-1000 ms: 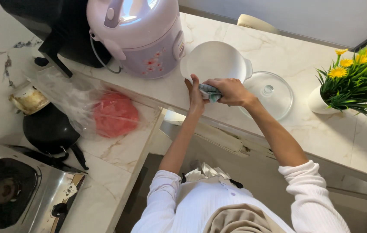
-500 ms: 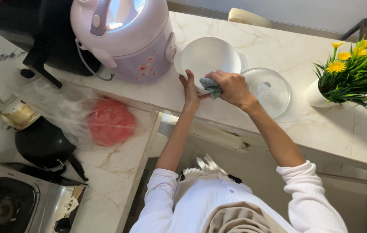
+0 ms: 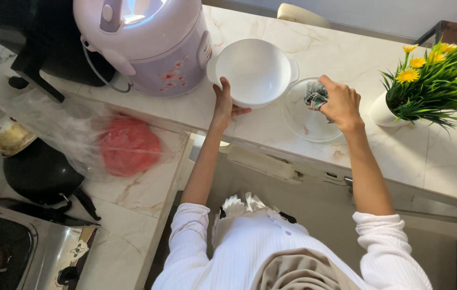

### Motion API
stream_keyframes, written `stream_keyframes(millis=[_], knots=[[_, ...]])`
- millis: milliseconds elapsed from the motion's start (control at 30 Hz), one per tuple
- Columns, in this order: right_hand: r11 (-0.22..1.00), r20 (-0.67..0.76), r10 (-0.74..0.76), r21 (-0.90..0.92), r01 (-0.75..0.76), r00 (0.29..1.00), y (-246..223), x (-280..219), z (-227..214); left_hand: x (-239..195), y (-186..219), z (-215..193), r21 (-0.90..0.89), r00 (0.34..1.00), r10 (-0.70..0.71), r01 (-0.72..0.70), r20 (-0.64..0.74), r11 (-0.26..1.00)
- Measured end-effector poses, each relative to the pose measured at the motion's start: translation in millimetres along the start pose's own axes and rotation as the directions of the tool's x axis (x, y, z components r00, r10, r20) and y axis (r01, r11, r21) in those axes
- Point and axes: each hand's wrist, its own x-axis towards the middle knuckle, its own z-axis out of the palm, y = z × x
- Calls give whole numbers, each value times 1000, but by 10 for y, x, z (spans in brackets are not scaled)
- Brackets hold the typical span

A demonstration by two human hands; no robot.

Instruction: Cleaning a water dispenser, refrigerator door, and glass kitchenware with a cloth.

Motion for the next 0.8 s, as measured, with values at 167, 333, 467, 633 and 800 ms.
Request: stream_keyframes(millis=[167, 333, 467, 633, 800], knots=[[997, 109, 8, -73, 0, 994, 104, 65, 57, -3, 2, -23, 64, 999, 35, -34, -22, 997], [997, 40, -73, 20, 72, 997, 147, -10, 89, 54, -64, -59, 77, 997, 55, -51, -52, 996], [997, 56, -79, 2, 79, 995, 152, -106, -125, -52, 20, -15, 85, 989, 142, -138, -43, 987], [1000, 169, 0, -5, 0, 986, -242, -229, -820, 105, -78, -85, 95, 992, 119, -114, -47, 989], [998, 144, -51, 35, 46, 988, -760, -107, -1202, 85, 33, -77, 163, 992, 113, -104, -49, 981]])
